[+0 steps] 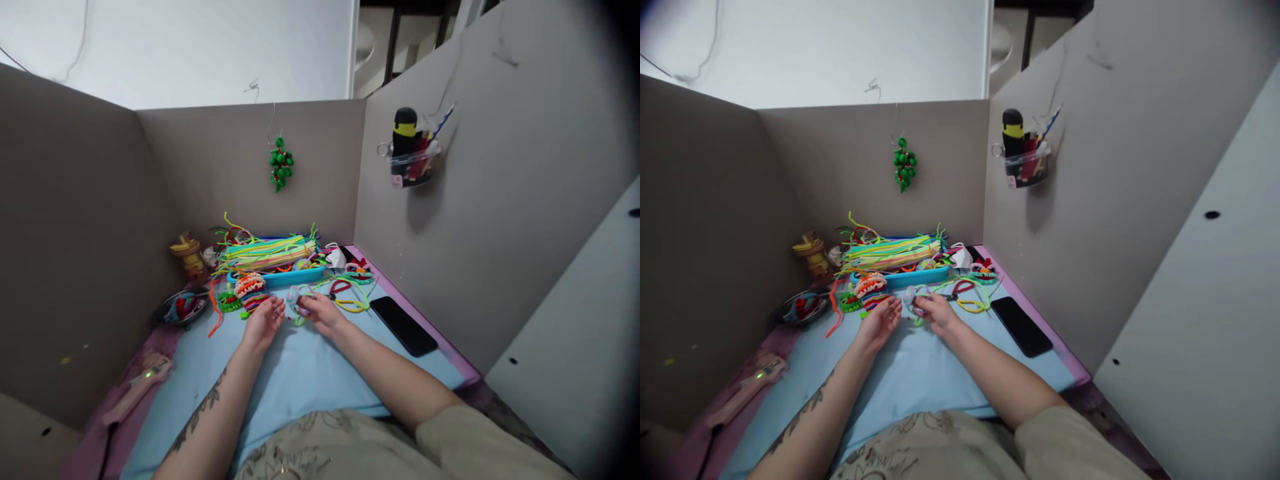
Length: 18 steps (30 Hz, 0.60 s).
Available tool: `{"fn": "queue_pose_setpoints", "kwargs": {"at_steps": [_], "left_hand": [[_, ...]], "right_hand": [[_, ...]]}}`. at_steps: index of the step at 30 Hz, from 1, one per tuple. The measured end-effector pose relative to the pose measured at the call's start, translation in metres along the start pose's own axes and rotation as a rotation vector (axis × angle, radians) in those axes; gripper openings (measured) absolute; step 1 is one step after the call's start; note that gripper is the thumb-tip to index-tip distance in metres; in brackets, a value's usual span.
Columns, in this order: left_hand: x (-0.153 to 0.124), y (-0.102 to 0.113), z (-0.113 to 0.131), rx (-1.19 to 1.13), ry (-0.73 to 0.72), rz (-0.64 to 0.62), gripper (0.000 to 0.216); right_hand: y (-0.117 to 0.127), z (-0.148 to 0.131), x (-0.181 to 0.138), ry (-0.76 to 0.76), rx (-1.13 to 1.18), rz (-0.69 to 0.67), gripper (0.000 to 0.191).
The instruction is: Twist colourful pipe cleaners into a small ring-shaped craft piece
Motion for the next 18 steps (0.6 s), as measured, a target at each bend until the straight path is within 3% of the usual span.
{"fn": "queue_pose_setpoints", "kwargs": {"at_steps": [2, 5, 9, 13, 18], "left_hand": [[-0.006, -0.009, -0.005, 0.069, 0.033, -0.070, 0.015], [-0.019, -0.033, -0.015, 0.094, 0.105, -0.285, 0.028], [-0.023, -0.034, -0.002, 0.146, -0.032, -0.258, 0.044], [-0.018, -0.030, 0.000, 0.142, -0.035, -0.248, 0.049], [-0.010, -0.018, 0.008, -0.026, -0.062, -0.169, 0.044]], "right_hand": [[-0.002, 0.010, 0.001, -0.132, 0.229, -0.075, 0.025], [-0.007, 0.015, 0.000, -0.213, 0.347, -0.157, 0.020], [0.005, 0.027, 0.003, -0.276, 0.290, -0.023, 0.015], [0.020, 0.036, 0.005, -0.331, 0.230, 0.127, 0.016], [0.033, 0.009, 0.005, -0.088, -0.009, 0.239, 0.019]]}}
Point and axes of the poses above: each hand's wrist, its own x-axis towards the middle knuckle, its own y-axis out of the back of the hand, z = x × y, the point moved 9 cm from there along x, towards the middle knuckle, and after that the axes turned 3 degrees about y, right-handed, at the moved point
